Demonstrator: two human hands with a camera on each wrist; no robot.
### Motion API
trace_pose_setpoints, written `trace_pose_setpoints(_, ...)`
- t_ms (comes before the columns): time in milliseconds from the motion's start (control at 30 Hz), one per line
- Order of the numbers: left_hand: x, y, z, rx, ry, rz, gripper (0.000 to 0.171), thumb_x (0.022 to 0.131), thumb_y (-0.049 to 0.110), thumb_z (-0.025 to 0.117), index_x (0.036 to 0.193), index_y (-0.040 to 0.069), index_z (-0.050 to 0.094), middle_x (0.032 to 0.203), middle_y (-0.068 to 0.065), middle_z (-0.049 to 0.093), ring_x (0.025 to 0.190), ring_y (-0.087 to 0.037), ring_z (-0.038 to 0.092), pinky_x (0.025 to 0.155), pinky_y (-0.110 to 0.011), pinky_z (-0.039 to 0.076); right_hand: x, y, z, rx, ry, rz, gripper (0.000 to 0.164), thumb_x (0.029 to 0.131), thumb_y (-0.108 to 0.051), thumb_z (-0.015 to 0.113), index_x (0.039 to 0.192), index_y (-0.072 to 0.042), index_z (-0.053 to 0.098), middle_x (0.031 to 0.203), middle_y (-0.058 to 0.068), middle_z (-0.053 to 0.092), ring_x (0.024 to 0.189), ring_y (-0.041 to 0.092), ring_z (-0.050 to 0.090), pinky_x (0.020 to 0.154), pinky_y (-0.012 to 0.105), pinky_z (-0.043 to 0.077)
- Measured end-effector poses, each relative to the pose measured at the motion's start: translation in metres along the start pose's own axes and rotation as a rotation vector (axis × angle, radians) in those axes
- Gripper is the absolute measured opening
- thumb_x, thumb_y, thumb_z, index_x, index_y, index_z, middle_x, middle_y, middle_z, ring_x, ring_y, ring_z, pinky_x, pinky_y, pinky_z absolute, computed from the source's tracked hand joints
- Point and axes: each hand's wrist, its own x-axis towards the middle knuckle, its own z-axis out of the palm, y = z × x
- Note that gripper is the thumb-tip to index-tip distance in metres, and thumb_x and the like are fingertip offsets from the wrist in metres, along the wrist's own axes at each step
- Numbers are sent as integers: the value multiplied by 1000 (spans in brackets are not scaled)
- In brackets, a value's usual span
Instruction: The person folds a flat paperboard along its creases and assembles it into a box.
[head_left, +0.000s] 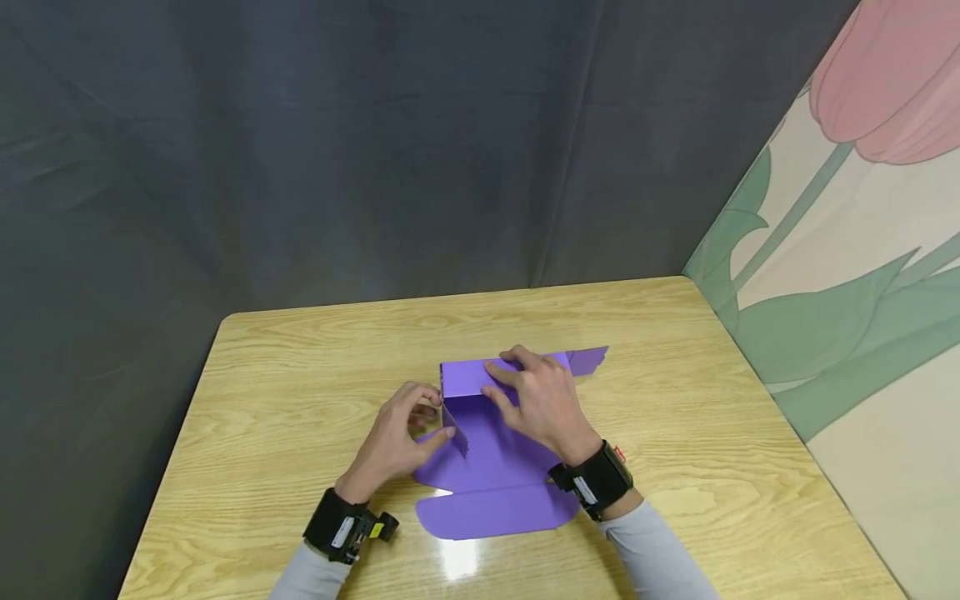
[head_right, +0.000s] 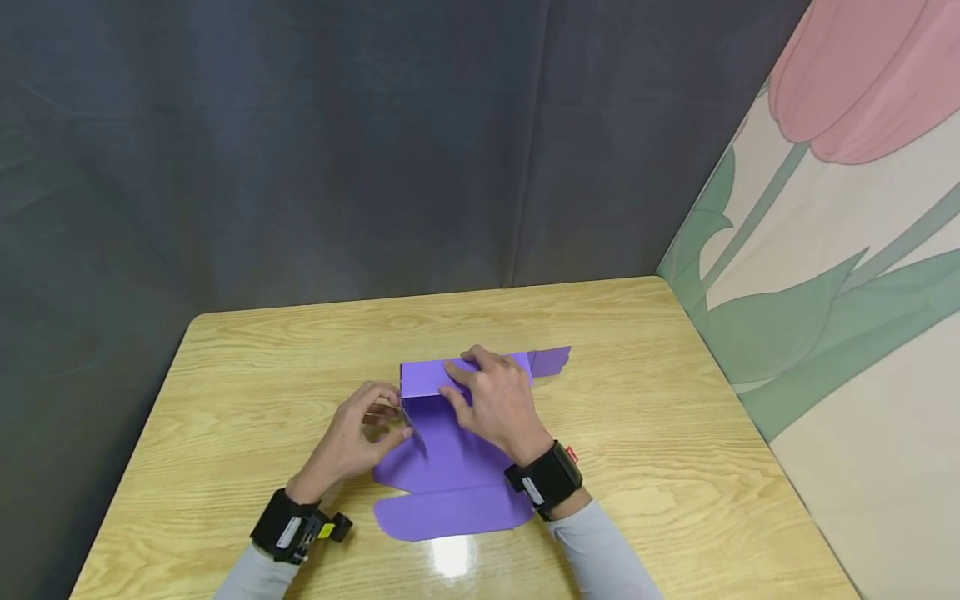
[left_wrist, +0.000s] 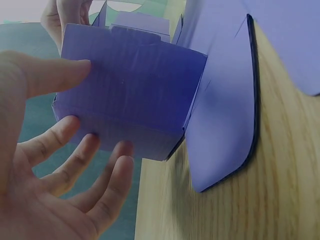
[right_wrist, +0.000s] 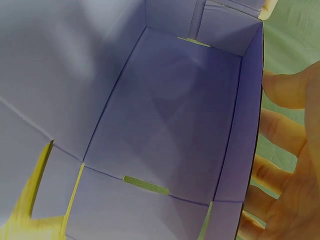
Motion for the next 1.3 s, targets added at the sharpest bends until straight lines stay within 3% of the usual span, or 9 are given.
trace_pose_setpoints(333, 4, -2, 3, -40, 11, -33, 37, 88, 11, 87, 108, 0, 58, 138, -15, 59, 110, -34, 72, 91, -43, 66, 2, -2, -2, -7, -2, -3, 38, 97, -44, 76, 125, -18, 82, 119, 9, 73, 91, 31, 76, 82, 48, 64)
trace_pose_setpoints(700, 9, 0, 7, -112, 5, -130, 42, 87, 12, 90, 107, 1, 54, 153, -14, 52, 96, -30, 78, 78, -28, 67, 1, -1, -2, 1, -10, 3, 37, 97, -43, 76, 124, -19, 82, 118, 9, 73, 92, 30, 76, 84, 48, 64)
trace_pose_setpoints(1000, 11, 3, 10, -53, 60, -118, 47, 81, 18, 96, 96, 1, 55, 158, -22, 53, 86, -30, 81, 71, -22, 65, 1, -3, -4, 4, -26, 9, 38, 98, -44, 75, 126, -19, 81, 119, 9, 73, 94, 29, 76, 89, 49, 63)
trace_pose_setpoints(1300, 14, 1, 15, -5, 118, -95, 49, 80, 19, 97, 89, 1, 53, 152, -23, 59, 84, -26, 81, 68, -20, 64, 1, -2, -3, -3, -7, 0, 37, 97, -43, 77, 124, -18, 82, 119, 10, 74, 94, 29, 76, 87, 48, 64)
